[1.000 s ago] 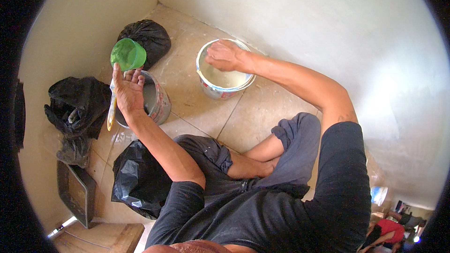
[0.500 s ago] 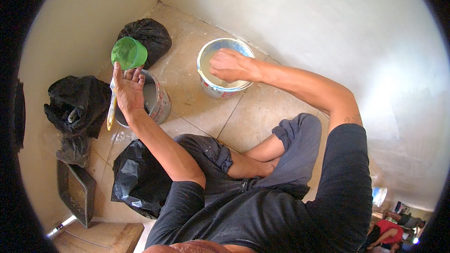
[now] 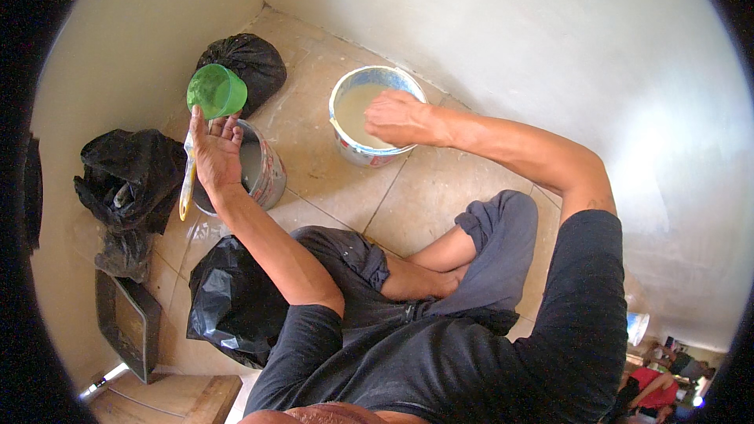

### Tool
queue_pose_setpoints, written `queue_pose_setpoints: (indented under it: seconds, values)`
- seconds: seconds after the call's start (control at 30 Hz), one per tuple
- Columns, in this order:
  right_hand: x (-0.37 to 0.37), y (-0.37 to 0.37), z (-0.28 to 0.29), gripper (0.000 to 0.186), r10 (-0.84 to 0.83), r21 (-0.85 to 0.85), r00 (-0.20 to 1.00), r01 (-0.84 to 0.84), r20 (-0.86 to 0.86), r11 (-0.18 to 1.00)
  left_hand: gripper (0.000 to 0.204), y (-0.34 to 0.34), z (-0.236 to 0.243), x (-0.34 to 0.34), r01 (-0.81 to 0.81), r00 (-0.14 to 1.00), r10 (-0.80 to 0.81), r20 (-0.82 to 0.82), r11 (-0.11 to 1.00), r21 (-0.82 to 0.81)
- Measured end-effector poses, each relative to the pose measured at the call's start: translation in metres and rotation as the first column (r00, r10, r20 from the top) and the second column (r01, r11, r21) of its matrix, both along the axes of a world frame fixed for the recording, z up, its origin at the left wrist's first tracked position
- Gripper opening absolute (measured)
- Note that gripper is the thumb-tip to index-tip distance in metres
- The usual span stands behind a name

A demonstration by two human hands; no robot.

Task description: The person mixes white paint in a bucket using a wooden stick and pours green liquid from a small container into the bucket.

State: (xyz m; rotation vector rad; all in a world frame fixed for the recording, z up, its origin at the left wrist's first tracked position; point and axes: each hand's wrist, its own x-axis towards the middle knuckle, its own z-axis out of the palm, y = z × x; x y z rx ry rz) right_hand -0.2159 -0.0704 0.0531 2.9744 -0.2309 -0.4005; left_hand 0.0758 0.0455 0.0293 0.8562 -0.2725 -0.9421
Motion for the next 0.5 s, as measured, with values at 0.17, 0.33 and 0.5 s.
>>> queue_pose_setpoints:
  seconds: [0.17, 0.33, 0.5]
  values:
    - [0.021, -0.025, -0.012, 0.011, 0.058, -0.041, 0.972, -0.05, 0.229, 0.998, 0.052, -0.002, 0.004, -0.006, 0.017, 1.0, -0.017, -0.011, 1.0, 0.016]
    - [-0.001, -0.052, -0.023, 0.011, -0.065, -0.216, 0.976, 0.111, 0.21, 0.97, 0.051, -0.002, 0.004, -0.006, -0.006, 1.0, 0.006, -0.006, 1.0, 0.018]
    - [-0.016, -0.018, -0.016, 0.013, -0.095, -0.127, 0.995, 0.1, 0.043, 0.987, 0.056, 0.002, -0.001, 0.002, 0.01, 1.0, -0.01, 0.009, 1.0, 0.003]
